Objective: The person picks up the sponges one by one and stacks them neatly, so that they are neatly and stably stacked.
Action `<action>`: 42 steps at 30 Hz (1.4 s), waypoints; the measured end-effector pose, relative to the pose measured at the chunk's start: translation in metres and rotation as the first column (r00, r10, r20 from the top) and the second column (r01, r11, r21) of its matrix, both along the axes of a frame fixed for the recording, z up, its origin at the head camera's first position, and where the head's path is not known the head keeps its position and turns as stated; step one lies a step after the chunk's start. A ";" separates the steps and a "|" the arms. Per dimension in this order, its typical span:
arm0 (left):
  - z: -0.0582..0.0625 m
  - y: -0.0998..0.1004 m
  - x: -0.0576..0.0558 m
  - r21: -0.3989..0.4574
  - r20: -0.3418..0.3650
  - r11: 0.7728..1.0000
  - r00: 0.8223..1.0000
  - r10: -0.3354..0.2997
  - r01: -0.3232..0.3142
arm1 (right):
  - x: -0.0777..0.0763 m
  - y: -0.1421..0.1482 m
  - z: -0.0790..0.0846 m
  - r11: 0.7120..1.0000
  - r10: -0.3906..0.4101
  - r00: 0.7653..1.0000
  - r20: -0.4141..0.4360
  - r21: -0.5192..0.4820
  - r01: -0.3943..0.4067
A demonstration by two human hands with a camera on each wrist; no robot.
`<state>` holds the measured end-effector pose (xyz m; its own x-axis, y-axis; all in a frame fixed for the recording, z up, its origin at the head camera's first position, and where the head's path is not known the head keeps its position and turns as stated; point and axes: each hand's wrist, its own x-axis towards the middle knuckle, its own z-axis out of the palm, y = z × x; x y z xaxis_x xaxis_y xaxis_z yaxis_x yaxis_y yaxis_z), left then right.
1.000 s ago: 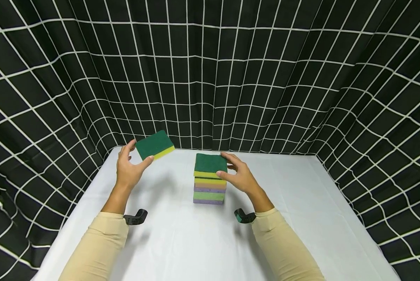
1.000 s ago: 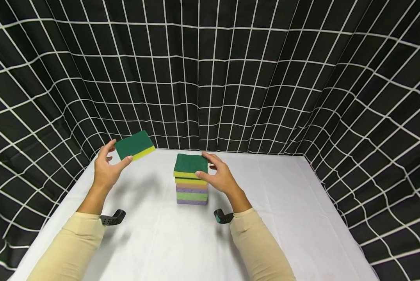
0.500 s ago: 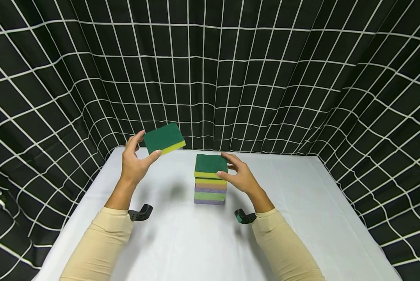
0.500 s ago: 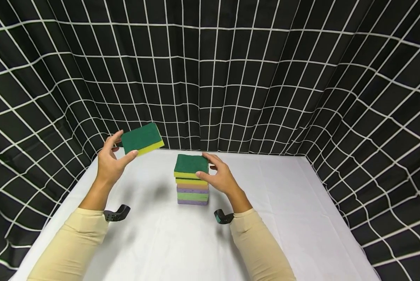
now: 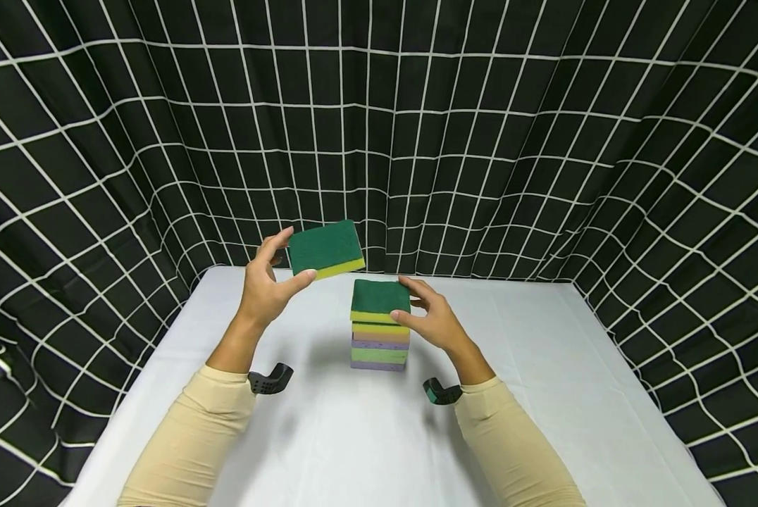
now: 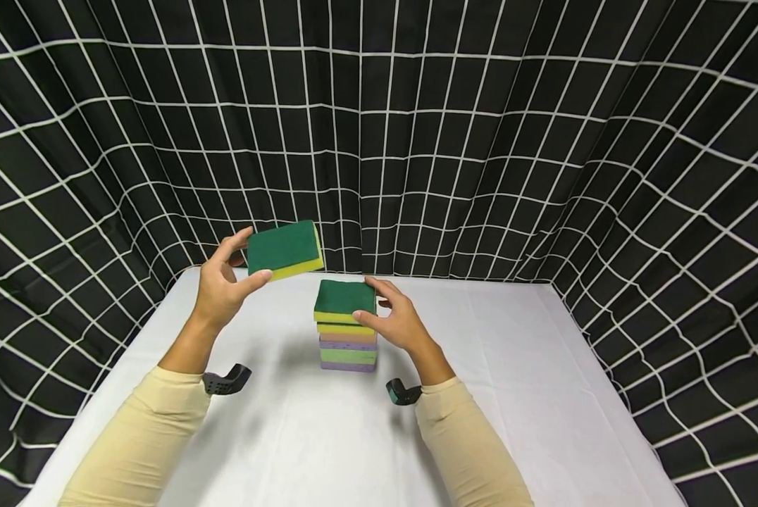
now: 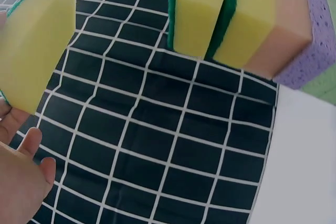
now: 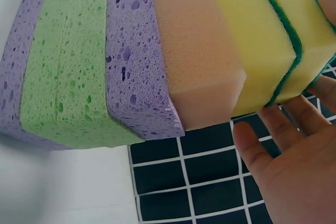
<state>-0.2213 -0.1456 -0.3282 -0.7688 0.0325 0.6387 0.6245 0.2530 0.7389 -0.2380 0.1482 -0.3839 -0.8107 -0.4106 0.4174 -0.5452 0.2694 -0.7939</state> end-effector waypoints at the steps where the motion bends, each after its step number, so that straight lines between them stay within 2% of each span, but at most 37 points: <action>1: -0.004 0.000 -0.005 -0.004 0.000 1.000 1.000 -0.013 0.013 | 0.000 0.000 0.000 1.000 -0.001 1.000 0.002 0.004 0.001; 4: -0.016 0.000 -0.018 -0.013 -0.006 0.999 0.999 -0.048 0.048 | 0.000 0.000 0.000 1.000 -0.001 1.000 0.005 0.010 0.001; 10: -0.018 0.010 -0.023 -0.038 0.002 0.993 0.993 -0.114 0.114 | 0.000 0.000 0.001 1.000 0.003 1.000 -0.004 0.009 -0.003; 18: -0.027 0.026 -0.029 -0.060 0.102 0.982 0.979 -0.174 0.181 | 0.002 0.000 0.002 1.000 -0.014 1.000 0.011 0.014 0.014; 23: -0.032 0.036 -0.031 -0.073 0.140 0.972 0.967 -0.214 0.225 | 0.003 0.000 0.002 1.000 -0.015 1.000 0.012 0.001 0.015; 34: -0.044 0.043 -0.038 -0.126 0.176 0.961 0.959 -0.223 0.246 | 0.003 0.000 0.002 1.000 -0.017 0.999 0.039 0.011 0.016; 42: -0.049 0.045 -0.041 -0.132 0.191 0.955 0.953 -0.237 0.264 | 0.002 0.000 0.001 1.000 -0.018 0.998 0.053 0.010 0.017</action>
<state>-0.2619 -0.1003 -0.3768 -0.8201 0.3257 0.4705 0.5503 0.2235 0.8045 -0.2360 0.1481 -0.3825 -0.8387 -0.4000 0.3696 -0.4974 0.2860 -0.8191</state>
